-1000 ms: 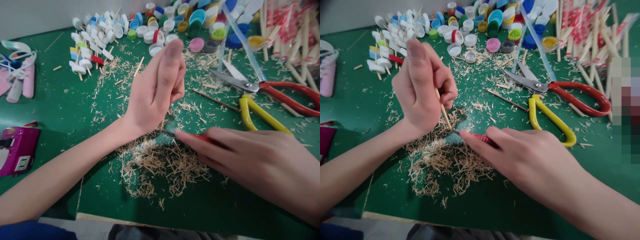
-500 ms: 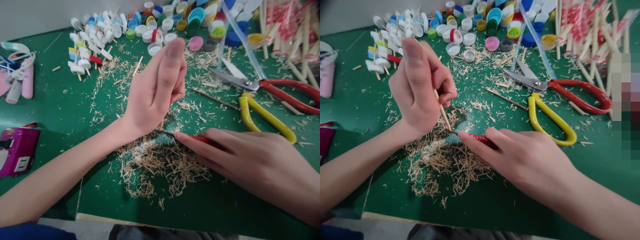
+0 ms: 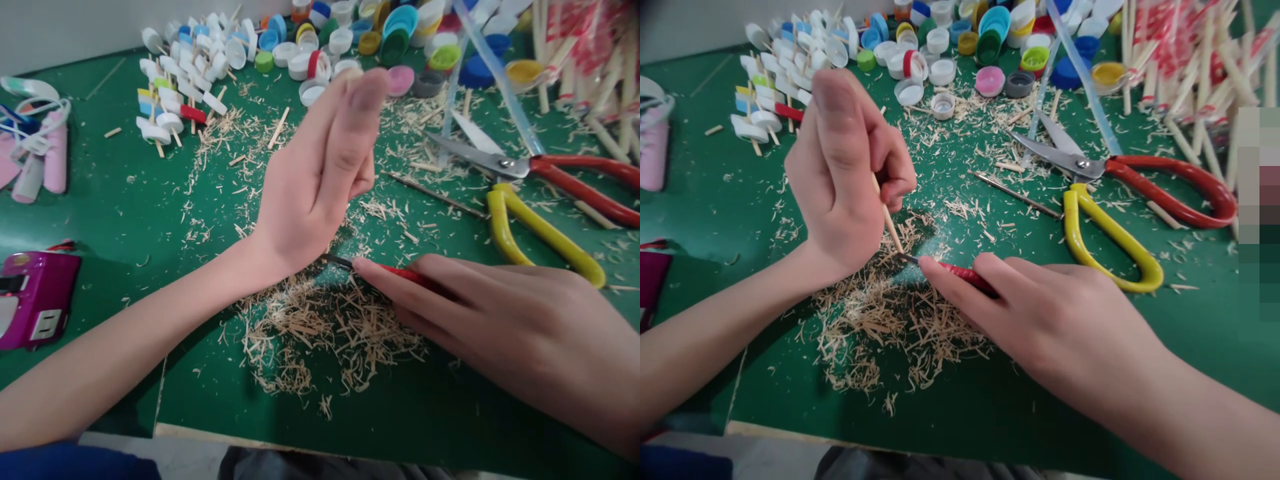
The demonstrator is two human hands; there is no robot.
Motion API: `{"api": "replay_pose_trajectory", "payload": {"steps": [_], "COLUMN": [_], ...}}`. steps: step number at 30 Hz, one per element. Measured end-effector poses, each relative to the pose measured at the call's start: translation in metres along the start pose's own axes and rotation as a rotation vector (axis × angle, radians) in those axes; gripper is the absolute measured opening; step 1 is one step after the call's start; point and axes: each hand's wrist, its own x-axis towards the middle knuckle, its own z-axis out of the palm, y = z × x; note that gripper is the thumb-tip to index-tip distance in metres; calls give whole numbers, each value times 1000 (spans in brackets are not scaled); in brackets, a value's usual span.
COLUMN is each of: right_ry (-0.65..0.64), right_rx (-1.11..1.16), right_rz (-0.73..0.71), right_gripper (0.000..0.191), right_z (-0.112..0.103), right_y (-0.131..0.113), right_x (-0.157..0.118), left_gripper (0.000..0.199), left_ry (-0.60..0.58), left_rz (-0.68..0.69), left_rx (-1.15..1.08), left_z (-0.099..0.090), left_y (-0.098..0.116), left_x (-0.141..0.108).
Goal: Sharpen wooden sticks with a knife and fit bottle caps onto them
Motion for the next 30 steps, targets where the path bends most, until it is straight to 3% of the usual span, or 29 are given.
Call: {"api": "replay_pose_trajectory", "payload": {"steps": [2,6,10,16,22,25,30], "right_ry": [26,99,93,34,39,21,111], "right_rx": [36,26,47,18,34,25,28], "right_rz": [4,72,19,91,9,6,27], "right_gripper": [46,47,48,56,51,51,51], "right_z": [2,6,6,1,0,2,6], "right_y": [0,-1,-4,-2,-1,-1,1], "right_x": [0,-3,-3,-4,-2,-2,-1], "left_gripper": [31,31,30,30,34,39,46], "left_ry": [-8,36,-25,21,18,32,90], "left_rz": [-22,67,-31,-63,-138,-70,-17], "left_rx": [81,124,142,14,-94,-106,-72], "left_z": [2,6,5,5,4,4,3], "left_y": [6,12,13,13,14,9,-4], "left_x": [-2,-3,-3,-4,-1,1,4]}}
